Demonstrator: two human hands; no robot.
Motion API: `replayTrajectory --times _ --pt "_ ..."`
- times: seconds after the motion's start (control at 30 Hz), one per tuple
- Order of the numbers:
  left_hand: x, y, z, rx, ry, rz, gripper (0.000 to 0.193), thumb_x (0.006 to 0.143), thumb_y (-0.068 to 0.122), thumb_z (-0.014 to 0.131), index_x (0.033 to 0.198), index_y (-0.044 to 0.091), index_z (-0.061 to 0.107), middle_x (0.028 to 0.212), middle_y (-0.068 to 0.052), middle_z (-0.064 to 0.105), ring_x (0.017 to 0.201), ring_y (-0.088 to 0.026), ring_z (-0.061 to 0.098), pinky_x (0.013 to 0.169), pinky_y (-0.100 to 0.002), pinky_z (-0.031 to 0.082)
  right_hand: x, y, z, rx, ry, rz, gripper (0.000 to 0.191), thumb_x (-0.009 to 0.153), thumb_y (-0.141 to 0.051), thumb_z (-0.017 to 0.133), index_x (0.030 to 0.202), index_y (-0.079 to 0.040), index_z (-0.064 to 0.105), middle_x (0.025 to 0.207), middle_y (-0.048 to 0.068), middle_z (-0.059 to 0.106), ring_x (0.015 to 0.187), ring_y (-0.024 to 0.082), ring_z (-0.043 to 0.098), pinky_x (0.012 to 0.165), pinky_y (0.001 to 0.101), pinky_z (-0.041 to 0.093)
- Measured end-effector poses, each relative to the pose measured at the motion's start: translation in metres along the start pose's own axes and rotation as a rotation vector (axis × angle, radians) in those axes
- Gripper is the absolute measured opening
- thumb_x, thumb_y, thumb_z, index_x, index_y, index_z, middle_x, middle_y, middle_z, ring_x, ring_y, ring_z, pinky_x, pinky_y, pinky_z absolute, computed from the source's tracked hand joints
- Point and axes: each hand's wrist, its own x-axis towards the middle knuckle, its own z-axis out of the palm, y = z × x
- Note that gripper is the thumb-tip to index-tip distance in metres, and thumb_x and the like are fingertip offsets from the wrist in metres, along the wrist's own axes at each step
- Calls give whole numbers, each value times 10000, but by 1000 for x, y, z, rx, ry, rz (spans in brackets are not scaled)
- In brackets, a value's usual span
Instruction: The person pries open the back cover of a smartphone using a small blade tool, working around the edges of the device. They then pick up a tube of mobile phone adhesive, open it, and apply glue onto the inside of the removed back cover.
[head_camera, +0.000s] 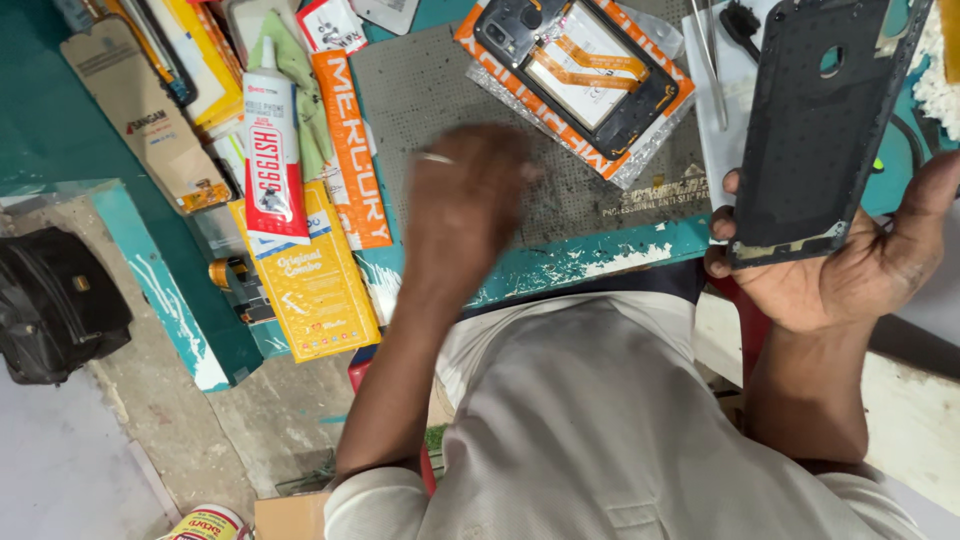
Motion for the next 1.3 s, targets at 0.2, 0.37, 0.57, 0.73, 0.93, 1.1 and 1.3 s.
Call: replayTrajectory --times 0.2,0.37,0.57,0.73,0.93,1.1,1.3 --pt "5 13 43 106 -206 239 588 1000 397 700 1397 -28 607 1470 -154 555 1456 -315 455 1217 -467 392 -6 0 -1 0 30 -28 1025 1050 -768 128 1572 49 462 1634 311 383 1418 457 481 1116 600 438" --pt "9 15 51 203 -245 265 654 1014 464 665 1447 -16 563 1495 -157 540 1457 -313 448 1217 -466 383 -10 -3 -6 20 50 -53 1048 1004 -777 127 1532 56 480 1649 337 364 1417 486 475 1105 646 436" --pt "16 19 48 185 -289 267 631 1008 459 666 1434 6 564 1469 -166 551 1432 -331 481 1213 -468 386 -13 -5 -11 64 90 -51 1068 993 -797 134 1553 49 465 1644 322 363 1427 497 464 1111 666 432" --pt "19 22 47 248 -284 296 589 1044 413 647 1458 5 560 1467 -156 559 1437 -325 484 1234 -456 385 -12 -6 -10 47 73 -49 1055 1016 -792 138 1545 56 477 1645 332 372 1422 499 482 1134 660 437" --pt "19 23 44 292 -290 314 587 1063 416 611 1465 -7 553 1471 -157 559 1444 -322 483 1232 -448 384 -7 -2 -9 79 58 -44 1022 1005 -771 123 1567 8 472 1649 325 370 1413 496 477 1122 647 436" --pt "20 24 44 371 -308 338 566 1072 383 611 1477 -6 544 1466 -162 552 1435 -327 489 1224 -443 386 -5 0 -10 62 88 -46 1027 1003 -783 134 1558 18 461 1644 327 376 1410 510 487 1100 658 443" --pt "17 25 48 407 -302 331 582 1066 375 631 1497 -3 528 1464 -162 544 1427 -325 492 1234 -439 365 -5 1 -10 71 100 -25 1025 1002 -783 140 1590 2 438 1643 317 386 1409 500 488 1104 654 445"
